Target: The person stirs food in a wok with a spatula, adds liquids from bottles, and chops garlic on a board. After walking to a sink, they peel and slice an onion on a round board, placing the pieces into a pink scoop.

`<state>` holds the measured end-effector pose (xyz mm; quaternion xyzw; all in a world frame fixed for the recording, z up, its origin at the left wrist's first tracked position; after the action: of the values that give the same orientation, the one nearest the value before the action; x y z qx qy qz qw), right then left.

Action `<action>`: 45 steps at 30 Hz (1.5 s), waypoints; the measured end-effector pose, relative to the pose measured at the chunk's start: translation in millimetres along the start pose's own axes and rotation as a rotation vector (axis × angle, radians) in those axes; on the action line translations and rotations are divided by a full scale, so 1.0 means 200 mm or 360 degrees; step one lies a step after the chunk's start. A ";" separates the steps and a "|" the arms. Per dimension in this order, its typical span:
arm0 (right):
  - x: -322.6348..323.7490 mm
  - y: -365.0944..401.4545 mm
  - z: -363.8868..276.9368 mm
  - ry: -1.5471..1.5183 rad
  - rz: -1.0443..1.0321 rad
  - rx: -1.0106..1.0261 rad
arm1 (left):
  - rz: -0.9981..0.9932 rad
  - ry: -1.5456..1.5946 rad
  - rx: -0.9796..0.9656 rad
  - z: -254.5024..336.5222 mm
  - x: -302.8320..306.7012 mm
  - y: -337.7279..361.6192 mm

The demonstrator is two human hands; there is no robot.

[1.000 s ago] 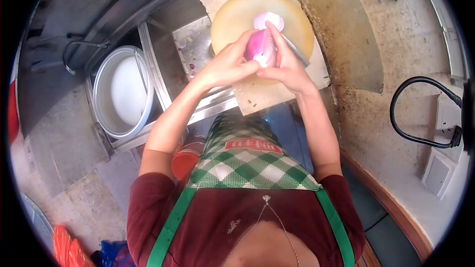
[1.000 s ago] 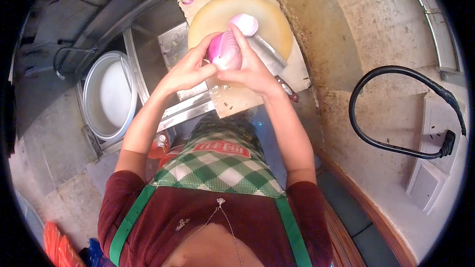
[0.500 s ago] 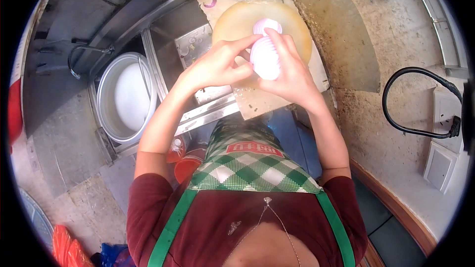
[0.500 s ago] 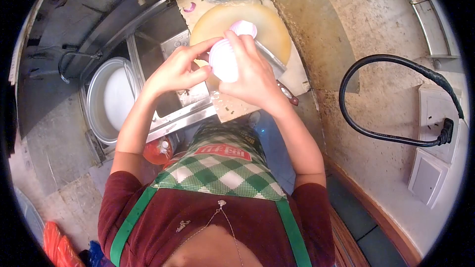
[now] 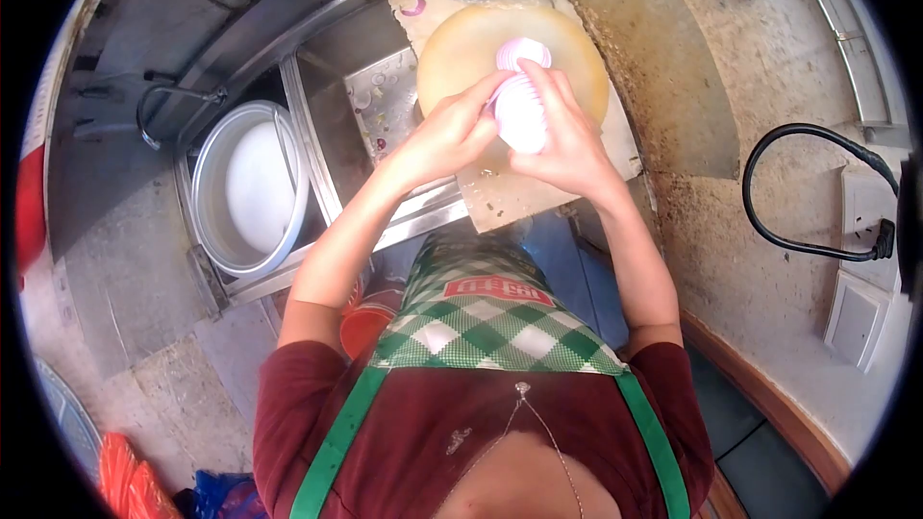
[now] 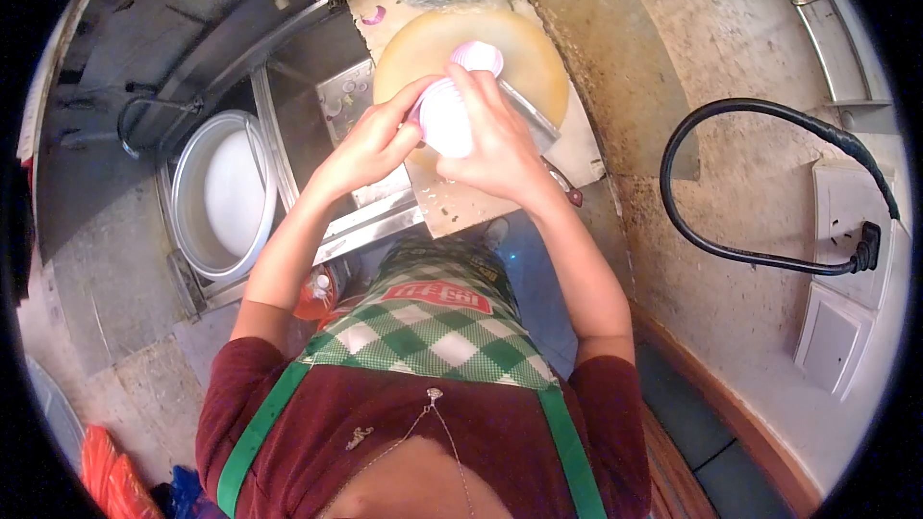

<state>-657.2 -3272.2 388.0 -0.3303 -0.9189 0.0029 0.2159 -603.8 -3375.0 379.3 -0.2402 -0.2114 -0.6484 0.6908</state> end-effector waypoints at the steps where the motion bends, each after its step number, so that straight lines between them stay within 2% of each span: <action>1: -0.01 0.00 0.01 0.0011 -0.0012 0.0002 | 0.0005 0.0008 -0.0018 -0.02 -0.01 0.00; 7: -0.04 0.00 0.08 0.0021 -0.0040 0.0036 | -0.0007 -0.0020 0.0017 -0.10 -0.04 -0.01; 10: -0.11 0.00 0.06 -0.0087 -0.0101 0.0294 | 0.0080 0.0051 0.0056 -0.16 -0.04 -0.05; 12: -0.16 0.04 0.02 -0.0169 -0.0094 0.0162 | 0.0078 0.0105 0.0171 -0.22 -0.04 -0.05; 14: -0.17 0.05 0.06 -0.0184 -0.0146 0.0034 | 0.0127 0.0207 0.0119 -0.21 -0.06 -0.05; 15: -0.15 0.05 0.08 -0.0180 -0.0078 0.0075 | 0.0151 0.0256 0.0099 -0.22 -0.06 -0.05; 18: -0.10 0.02 0.15 -0.0133 0.0119 0.0110 | 0.0020 0.0629 0.0493 -0.31 -0.13 -0.05; 21: -0.08 0.03 0.28 -0.0005 0.0293 -0.0010 | 0.0284 0.0838 0.0400 -0.40 -0.17 -0.11; 24: -0.09 0.03 0.37 0.0049 0.0425 -0.0025 | 0.0512 0.0512 0.0228 -0.34 -0.15 -0.11; 26: -0.11 0.03 0.42 -0.0029 0.0479 -0.0026 | 0.0521 0.0455 0.0300 -0.36 -0.17 -0.11; 27: -0.13 0.03 0.46 -0.0305 0.0440 -0.0078 | 0.0529 0.0422 0.0326 -0.37 -0.16 -0.12; 28: -0.14 0.04 0.49 -0.0581 0.0398 -0.0130 | 0.0437 0.0763 0.0503 -0.39 -0.17 -0.13; 32: -0.16 0.07 0.51 -0.1303 0.0317 -0.0302 | 0.0203 0.0963 0.0805 -0.54 -0.16 -0.16; 35: -0.13 0.06 0.51 -0.1103 0.0402 -0.0199 | 0.0002 0.0991 0.0753 -0.49 -0.17 -0.16; 38: -0.12 0.02 0.44 -0.0417 0.0409 0.0156 | -0.0227 0.0894 0.0588 -0.43 -0.28 -0.15; 41: -0.13 0.02 0.44 -0.0562 0.0439 0.0135 | -0.0310 0.0915 0.0500 -0.42 -0.29 -0.16; 45: -0.14 0.02 0.40 -0.0694 0.0284 0.0137 | -0.0325 0.0868 0.0273 -0.37 -0.24 -0.15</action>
<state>-667.7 -3275.4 303.9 -0.3921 -0.9100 0.1323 0.0252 -639.4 -3382.4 293.0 0.0246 -0.0953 -0.7348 0.6711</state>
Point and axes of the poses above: each hand's wrist, its own y-axis away from the middle knuckle, its own x-axis out of the back of the hand, z = x × y, the point moved 8 cm from there along -y, towards the middle knuckle, and after that the axes turned 12 degrees about -y, right-handed, at the moved point
